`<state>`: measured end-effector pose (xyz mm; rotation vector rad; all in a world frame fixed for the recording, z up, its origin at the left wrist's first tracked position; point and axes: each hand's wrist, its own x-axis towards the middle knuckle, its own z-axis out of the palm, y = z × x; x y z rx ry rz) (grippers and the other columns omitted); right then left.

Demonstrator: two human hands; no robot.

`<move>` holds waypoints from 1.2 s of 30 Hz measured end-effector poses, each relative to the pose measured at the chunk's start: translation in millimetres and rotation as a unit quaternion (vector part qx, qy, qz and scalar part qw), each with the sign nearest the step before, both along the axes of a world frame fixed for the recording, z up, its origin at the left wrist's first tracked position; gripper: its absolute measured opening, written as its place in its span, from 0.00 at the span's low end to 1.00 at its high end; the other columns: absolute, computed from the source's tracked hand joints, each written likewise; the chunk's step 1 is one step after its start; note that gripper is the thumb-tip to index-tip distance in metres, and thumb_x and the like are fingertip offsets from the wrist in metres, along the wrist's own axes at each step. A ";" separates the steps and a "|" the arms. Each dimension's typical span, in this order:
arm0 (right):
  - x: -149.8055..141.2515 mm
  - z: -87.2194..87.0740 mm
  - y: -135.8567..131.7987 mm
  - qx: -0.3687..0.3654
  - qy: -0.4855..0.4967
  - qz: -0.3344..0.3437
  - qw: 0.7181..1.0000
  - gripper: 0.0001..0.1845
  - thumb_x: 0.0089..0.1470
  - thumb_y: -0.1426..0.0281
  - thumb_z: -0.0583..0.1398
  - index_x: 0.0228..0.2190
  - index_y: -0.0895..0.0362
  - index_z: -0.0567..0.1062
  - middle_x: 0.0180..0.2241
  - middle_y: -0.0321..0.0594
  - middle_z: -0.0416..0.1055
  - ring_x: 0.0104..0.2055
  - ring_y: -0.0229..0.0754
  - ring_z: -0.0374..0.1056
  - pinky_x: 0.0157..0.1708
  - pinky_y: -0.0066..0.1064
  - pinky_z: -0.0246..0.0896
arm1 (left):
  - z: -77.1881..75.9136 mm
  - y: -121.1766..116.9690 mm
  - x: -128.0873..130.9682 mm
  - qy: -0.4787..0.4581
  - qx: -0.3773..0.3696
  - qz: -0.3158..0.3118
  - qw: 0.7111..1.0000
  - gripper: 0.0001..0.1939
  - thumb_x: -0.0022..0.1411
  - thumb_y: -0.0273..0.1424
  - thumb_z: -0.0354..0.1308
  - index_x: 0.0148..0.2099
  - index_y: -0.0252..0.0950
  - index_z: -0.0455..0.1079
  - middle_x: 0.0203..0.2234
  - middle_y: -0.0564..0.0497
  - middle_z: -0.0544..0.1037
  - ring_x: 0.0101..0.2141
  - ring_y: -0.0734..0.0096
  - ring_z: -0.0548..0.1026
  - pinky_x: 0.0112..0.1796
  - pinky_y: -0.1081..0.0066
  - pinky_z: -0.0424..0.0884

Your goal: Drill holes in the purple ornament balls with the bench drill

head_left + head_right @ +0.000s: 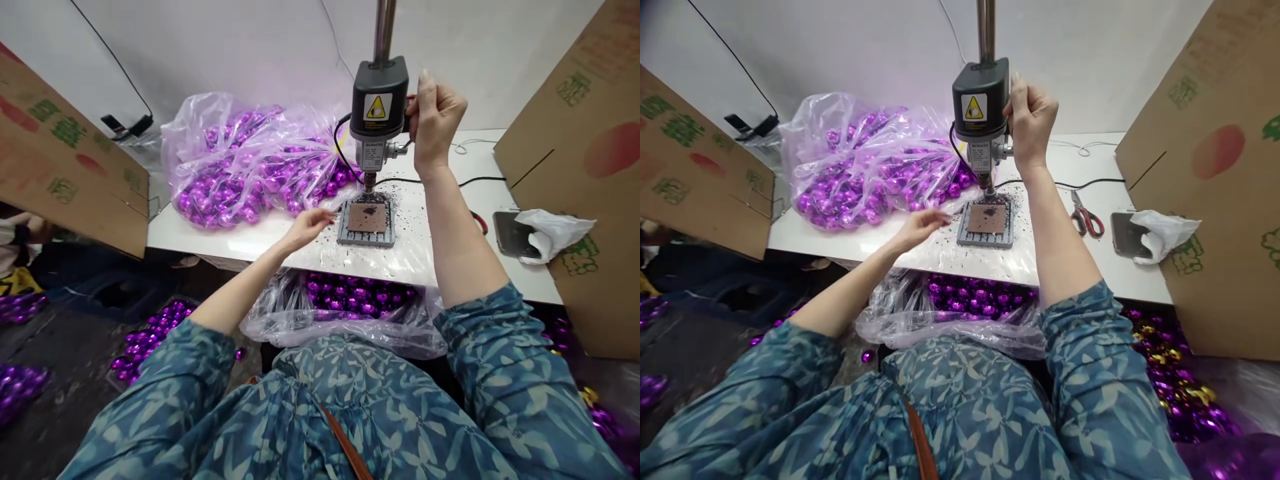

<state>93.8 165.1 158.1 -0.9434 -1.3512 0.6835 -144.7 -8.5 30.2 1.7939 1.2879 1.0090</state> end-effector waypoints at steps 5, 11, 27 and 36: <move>4.0 -1.7 -19.0 0.072 0.019 0.004 0.997 0.37 0.61 0.37 0.48 0.24 0.58 0.64 0.17 0.33 0.54 0.23 0.25 0.45 0.26 0.25 0.48 | 3.0 133.2 18.7 0.184 0.046 0.135 0.973 0.24 0.66 0.16 0.52 0.59 0.33 0.77 0.55 0.39 0.83 0.53 0.56 0.81 0.58 0.54 0.76; 9.1 1.8 -43.4 0.127 0.017 0.008 0.992 0.39 0.53 0.31 0.51 0.19 0.54 0.61 0.13 0.33 0.48 0.19 0.27 0.44 0.24 0.33 0.39 | -17.8 192.9 37.2 0.349 -0.016 0.135 0.927 0.30 0.61 0.15 0.56 0.65 0.31 0.72 0.61 0.30 0.75 0.62 0.41 0.73 0.62 0.47 0.69; 2.5 6.2 -56.0 0.226 0.091 -0.015 0.970 0.33 0.55 0.47 0.61 0.16 0.63 0.66 0.12 0.28 0.55 0.14 0.18 0.51 0.21 0.23 0.35 | -22.7 87.3 16.0 -0.459 -0.234 0.087 0.852 0.15 0.79 0.38 0.52 0.62 0.42 0.71 0.52 0.44 0.82 0.47 0.64 0.85 0.52 0.58 0.85; -0.5 7.3 -56.1 0.230 0.065 -0.047 0.970 0.35 0.52 0.43 0.59 0.15 0.60 0.60 0.12 0.27 0.53 0.14 0.20 0.49 0.21 0.27 0.40 | -66.7 80.1 46.0 -0.320 -0.115 0.048 0.939 0.27 0.61 0.45 0.75 0.57 0.41 0.74 0.44 0.48 0.85 0.36 0.71 0.82 0.39 0.69 0.80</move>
